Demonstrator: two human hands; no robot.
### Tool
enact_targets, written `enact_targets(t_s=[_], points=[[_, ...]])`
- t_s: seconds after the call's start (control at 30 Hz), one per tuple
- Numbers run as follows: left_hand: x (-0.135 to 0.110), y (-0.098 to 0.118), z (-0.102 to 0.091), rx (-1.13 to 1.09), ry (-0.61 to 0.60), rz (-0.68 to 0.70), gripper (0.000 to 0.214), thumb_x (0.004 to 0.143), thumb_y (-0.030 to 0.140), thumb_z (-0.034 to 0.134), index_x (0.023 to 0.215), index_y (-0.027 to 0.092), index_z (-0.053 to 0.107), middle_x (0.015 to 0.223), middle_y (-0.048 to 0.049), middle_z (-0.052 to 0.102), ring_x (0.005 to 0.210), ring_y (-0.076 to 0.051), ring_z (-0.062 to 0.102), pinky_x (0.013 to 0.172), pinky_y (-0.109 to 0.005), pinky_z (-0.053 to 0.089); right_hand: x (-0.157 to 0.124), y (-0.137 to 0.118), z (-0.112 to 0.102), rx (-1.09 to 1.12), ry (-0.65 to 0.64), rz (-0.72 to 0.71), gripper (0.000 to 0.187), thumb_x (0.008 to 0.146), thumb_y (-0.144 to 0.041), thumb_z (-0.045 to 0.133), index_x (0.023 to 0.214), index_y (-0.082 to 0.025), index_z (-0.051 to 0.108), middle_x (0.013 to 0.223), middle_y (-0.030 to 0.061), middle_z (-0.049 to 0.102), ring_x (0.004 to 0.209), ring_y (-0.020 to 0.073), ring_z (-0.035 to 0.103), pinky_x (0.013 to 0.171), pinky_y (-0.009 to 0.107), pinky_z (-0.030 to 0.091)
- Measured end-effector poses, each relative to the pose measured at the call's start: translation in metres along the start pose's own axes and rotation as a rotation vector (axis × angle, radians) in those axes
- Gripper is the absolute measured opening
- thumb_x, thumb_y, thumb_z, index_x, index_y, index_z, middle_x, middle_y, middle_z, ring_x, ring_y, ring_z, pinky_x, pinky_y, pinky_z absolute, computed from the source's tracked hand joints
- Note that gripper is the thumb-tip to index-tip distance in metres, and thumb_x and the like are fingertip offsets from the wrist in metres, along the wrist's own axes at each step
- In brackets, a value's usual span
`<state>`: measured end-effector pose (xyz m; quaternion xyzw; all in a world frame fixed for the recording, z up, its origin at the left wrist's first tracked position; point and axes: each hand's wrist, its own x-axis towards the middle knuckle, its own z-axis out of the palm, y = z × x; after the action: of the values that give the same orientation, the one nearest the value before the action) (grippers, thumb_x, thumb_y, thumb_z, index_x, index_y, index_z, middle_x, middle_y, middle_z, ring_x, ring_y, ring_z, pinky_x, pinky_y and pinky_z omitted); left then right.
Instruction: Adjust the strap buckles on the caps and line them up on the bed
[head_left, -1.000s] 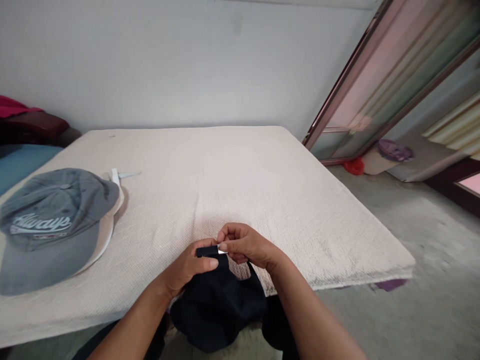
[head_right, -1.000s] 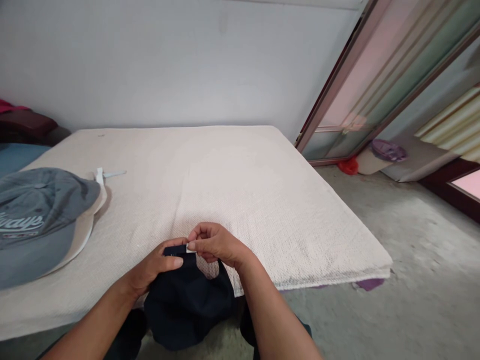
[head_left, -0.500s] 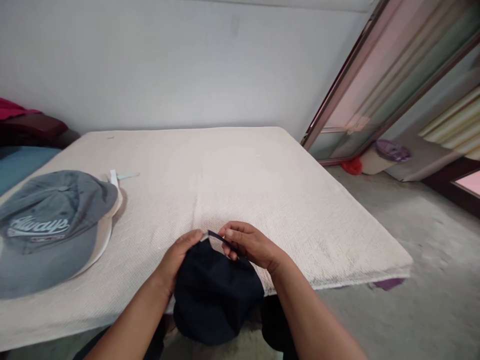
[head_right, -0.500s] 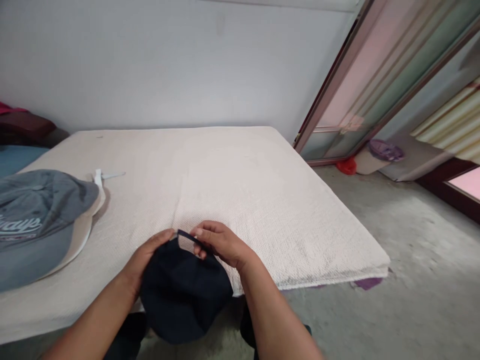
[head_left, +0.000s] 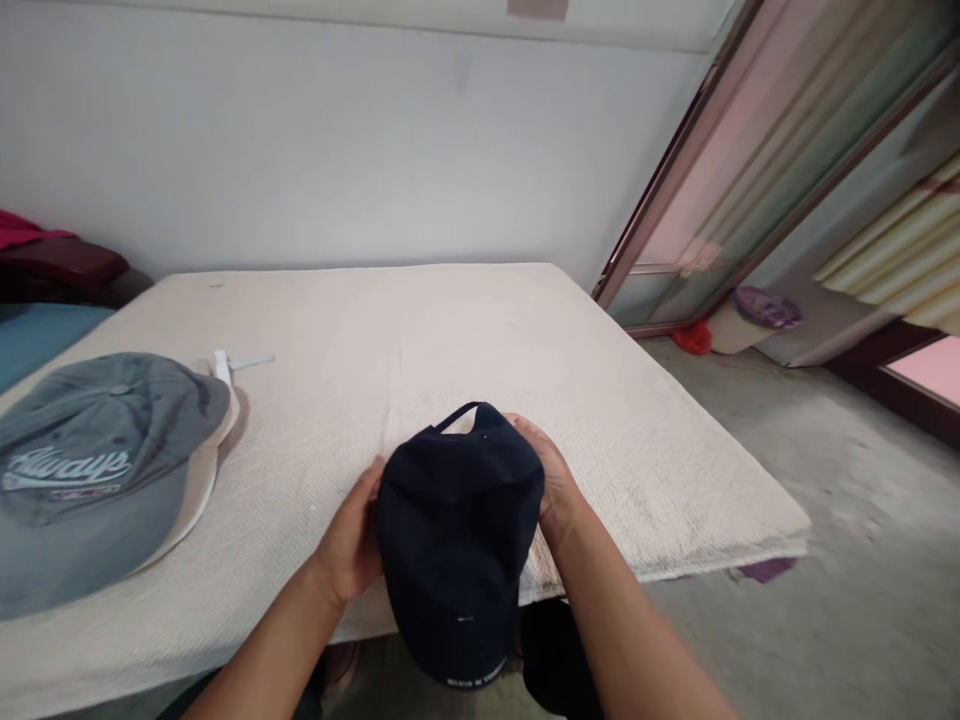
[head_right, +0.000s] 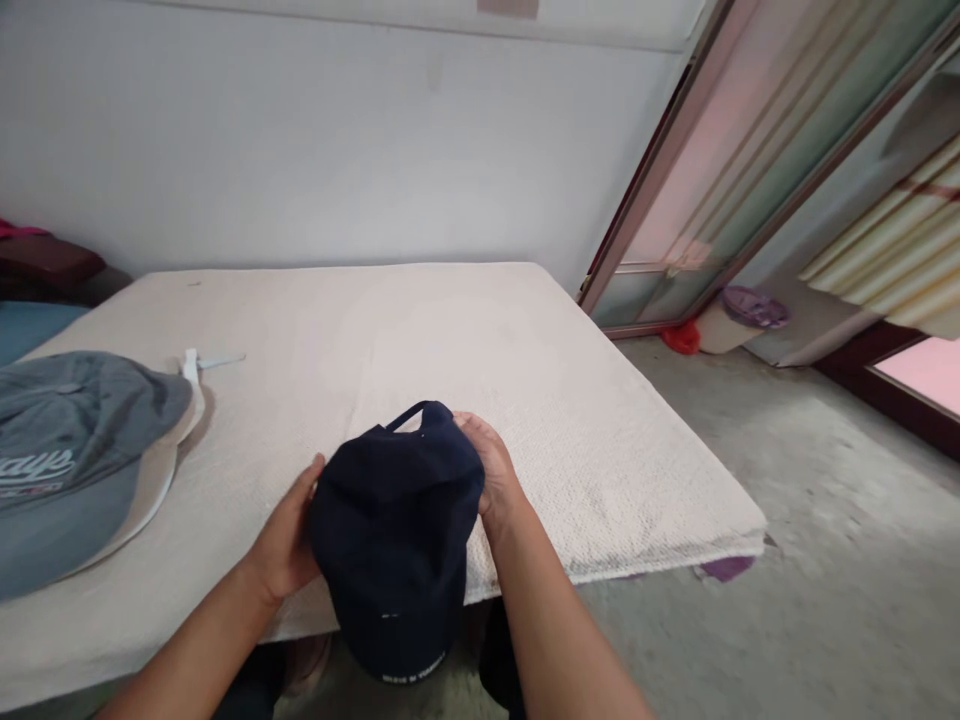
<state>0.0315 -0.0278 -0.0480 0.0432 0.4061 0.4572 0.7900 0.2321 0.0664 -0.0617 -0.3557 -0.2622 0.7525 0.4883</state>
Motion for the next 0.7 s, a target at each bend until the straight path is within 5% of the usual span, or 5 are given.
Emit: enact_targets(t_s=[0.17,0.37,0.5,0.6,0.7], points=[[0.008,-0.005,0.003,-0.042,0.007,-0.043,0.032,0.085,0.035,0.056,0.099,0.012,0.073,0.089,-0.0139,0.076,0.095,-0.028,0.07,0.093,-0.039,0.049,0.005,0.002,-0.003,-0.01,0.058,-0.025,0.015,0.071,-0.029,0.07,0.074,-0.02,0.059,0.067,-0.0031,0.059,0.061,0.0116,0.053,0.062,0.025,0.046],[0.018,0.036,-0.021,-0.281,0.01,0.374,0.039,0.094,0.028,0.036,0.108,0.021,0.072,0.082,-0.0056,0.078,0.081,-0.021,0.073,0.092,-0.036,0.051,-0.005,0.003,-0.015,-0.189,-0.115,0.158,0.031,0.082,-0.046,0.06,0.085,-0.014,0.062,0.069,0.0021,0.06,0.058,0.0112,0.055,0.055,0.023,0.041],[0.024,0.057,-0.046,-0.368,-0.127,0.563,0.043,0.096,0.029,0.03,0.129,0.031,0.057,0.103,-0.0035,0.075,0.095,-0.021,0.07,0.094,-0.036,0.049,-0.019,0.002,-0.024,-0.379,-0.331,0.325,0.039,0.084,-0.052,0.057,0.083,-0.013,0.062,0.074,0.0061,0.065,0.057,0.0112,0.057,0.05,0.022,0.038],[0.03,0.058,-0.053,-0.392,-0.243,0.563,0.043,0.096,0.032,0.03,0.133,0.034,0.052,0.111,-0.0036,0.072,0.101,-0.021,0.068,0.096,-0.036,0.047,-0.025,0.001,-0.025,-0.318,-0.416,0.417,0.033,0.079,-0.047,0.066,0.082,-0.014,0.061,0.078,0.0053,0.066,0.049,0.0075,0.052,0.042,0.02,0.029],[0.037,0.05,-0.047,-0.394,-0.239,0.527,0.043,0.097,0.031,0.027,0.131,0.035,0.054,0.109,-0.0035,0.073,0.099,-0.02,0.069,0.094,-0.036,0.049,-0.022,0.004,-0.025,-0.115,-0.325,0.427,0.028,0.072,-0.036,0.075,0.08,-0.015,0.058,0.069,-0.0013,0.06,0.044,0.0037,0.044,0.039,0.018,0.021]])
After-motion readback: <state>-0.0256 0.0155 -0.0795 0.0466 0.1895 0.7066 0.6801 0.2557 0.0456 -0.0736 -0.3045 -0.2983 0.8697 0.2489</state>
